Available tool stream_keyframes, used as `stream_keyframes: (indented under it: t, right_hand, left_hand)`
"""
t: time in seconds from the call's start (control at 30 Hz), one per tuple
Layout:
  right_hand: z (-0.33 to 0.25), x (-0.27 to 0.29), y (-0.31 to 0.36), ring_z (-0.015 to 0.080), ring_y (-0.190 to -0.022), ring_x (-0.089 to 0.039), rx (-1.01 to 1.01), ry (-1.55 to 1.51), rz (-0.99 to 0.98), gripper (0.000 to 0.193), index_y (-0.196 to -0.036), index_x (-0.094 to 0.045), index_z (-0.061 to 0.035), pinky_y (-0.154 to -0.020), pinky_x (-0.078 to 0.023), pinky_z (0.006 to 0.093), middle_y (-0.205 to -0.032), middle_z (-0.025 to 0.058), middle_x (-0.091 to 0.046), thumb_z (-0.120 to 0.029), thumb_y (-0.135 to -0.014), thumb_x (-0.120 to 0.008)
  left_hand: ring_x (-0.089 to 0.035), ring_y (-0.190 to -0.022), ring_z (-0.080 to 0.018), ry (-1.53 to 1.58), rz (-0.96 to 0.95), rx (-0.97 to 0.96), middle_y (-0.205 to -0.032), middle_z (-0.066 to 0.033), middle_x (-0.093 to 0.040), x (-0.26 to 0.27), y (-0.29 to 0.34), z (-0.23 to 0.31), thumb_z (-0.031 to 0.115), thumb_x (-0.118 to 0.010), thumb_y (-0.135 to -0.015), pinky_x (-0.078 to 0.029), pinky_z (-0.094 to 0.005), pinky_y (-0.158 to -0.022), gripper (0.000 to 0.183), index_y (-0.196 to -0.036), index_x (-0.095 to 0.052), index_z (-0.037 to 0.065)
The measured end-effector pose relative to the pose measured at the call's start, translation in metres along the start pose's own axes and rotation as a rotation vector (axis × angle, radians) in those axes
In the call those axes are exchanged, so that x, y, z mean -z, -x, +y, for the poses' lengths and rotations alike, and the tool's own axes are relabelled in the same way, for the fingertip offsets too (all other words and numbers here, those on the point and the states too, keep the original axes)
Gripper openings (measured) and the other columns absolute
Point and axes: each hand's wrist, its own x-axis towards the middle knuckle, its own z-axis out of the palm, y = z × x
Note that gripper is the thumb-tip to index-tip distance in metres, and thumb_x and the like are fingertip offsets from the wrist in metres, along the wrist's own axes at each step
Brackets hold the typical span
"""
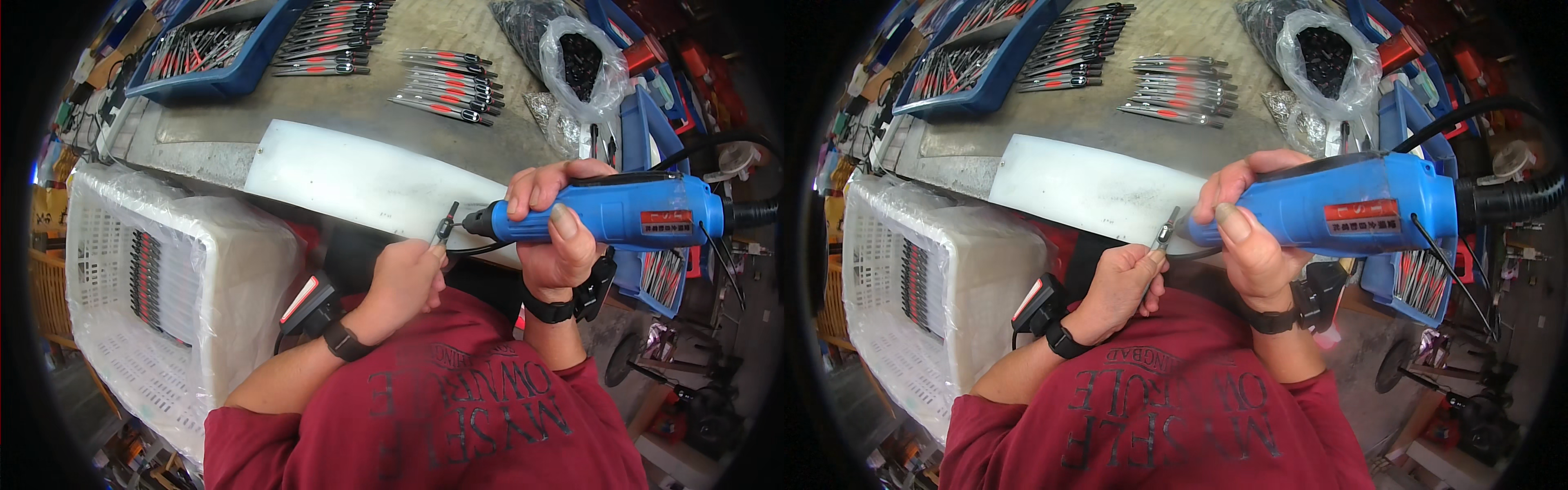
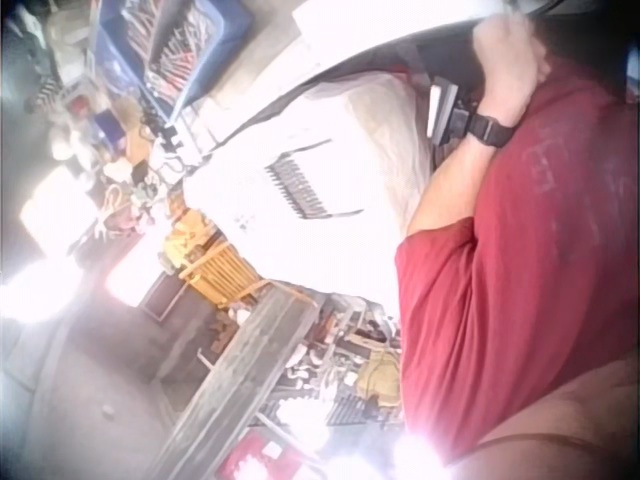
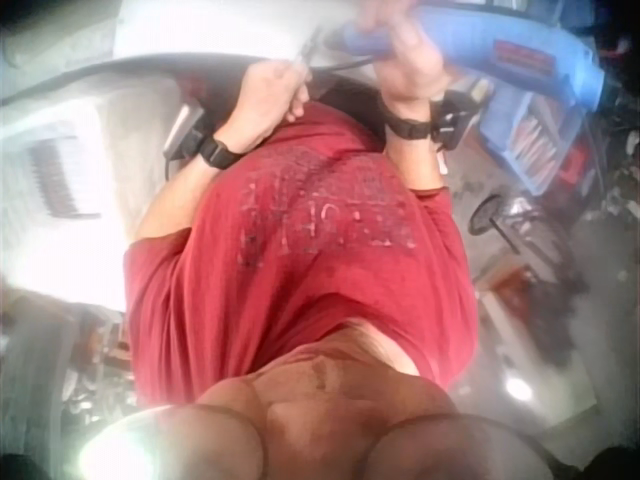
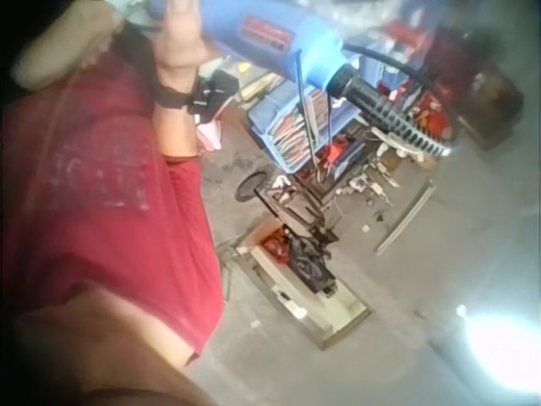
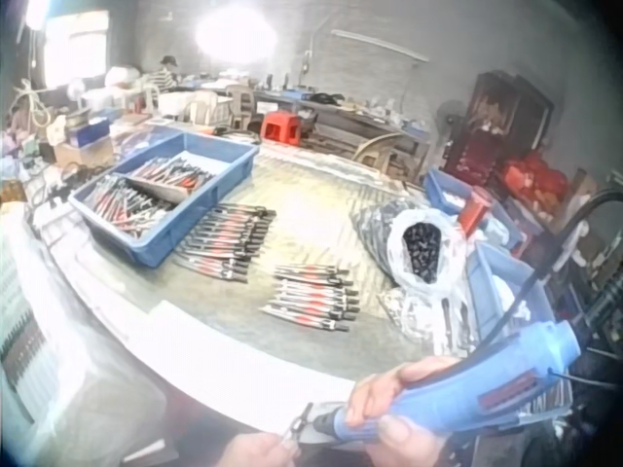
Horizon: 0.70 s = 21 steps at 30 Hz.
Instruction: The person uses a blue power screwdriver to join small black and red components together on a work surface. The person picks up pieces from rows on the table, applies the tool to them, and then places the assembled items into a white basket.
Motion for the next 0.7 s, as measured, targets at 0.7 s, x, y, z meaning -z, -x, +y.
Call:
stream_keyframes:
  t: [0.7]
  right_hand:
    - [-0.0011,-0.0068,0.0012,0.0176,-0.065,-0.052,-0.061,0.154,0.062,0.049,-0.111,-0.038,-0.0044,-0.06,-0.043,0.0304,-0.076,0.007,-0.051,-0.004,-0.069,-0.064]
  left_hand:
    - [-0.044,-0.039,-0.0052,-0.047,0.018,-0.02,-0.054,-0.0005,-0.05,-0.0018,-0.0008,-0.0017,0.018,-0.044,-0.091,-0.034,-0.0179,-0.034,0.023,-0.077,-0.053,0.002]
